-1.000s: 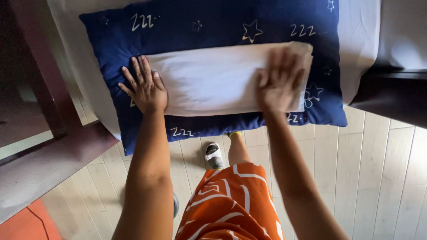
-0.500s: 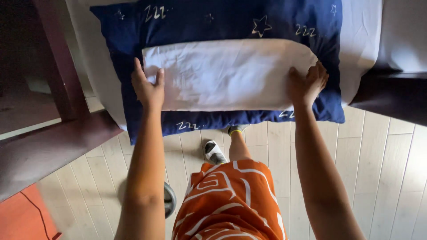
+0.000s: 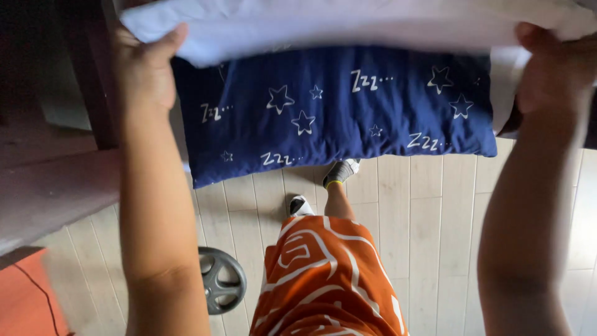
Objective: The person smooths a blue pillow on a bed, then retrieves a white pillowcase from a wooden wardrobe. They unfold the pillowcase, place it over the pillow, and attempt to fit the pillow inside by tucking and adjusting the fabric. The person continues to manipulate the pillowcase to fully encase the pillow.
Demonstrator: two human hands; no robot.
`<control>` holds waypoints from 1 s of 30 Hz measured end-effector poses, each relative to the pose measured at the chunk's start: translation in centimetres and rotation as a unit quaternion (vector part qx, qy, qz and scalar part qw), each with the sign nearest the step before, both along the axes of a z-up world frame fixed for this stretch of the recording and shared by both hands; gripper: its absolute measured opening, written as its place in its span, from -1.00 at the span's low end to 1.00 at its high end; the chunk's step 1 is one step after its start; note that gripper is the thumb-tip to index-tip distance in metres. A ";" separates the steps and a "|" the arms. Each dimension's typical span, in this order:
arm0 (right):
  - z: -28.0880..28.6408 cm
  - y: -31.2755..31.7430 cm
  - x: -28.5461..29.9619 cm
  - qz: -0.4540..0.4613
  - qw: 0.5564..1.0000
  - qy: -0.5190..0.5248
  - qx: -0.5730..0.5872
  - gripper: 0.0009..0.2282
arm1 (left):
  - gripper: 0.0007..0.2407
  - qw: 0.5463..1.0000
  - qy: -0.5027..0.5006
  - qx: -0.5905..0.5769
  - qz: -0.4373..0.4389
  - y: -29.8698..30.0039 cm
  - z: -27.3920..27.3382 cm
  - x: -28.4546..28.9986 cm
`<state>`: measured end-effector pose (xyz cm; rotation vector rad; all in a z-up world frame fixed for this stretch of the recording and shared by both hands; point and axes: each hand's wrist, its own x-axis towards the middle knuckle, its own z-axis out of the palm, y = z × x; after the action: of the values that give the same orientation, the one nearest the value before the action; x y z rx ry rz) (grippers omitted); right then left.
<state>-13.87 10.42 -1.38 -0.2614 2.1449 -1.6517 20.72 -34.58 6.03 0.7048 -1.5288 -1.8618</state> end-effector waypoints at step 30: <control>-6.6 -8.1 5.4 0.186 0.820 0.329 0.430 -0.42 | -0.36 0.816 -0.319 -0.447 -0.180 28.6 -12.1 -21.2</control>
<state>-8.46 2.30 -8.02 -0.9798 2.8275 -0.2581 -0.44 -5.94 -6.02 0.6043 -2.8288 -0.8677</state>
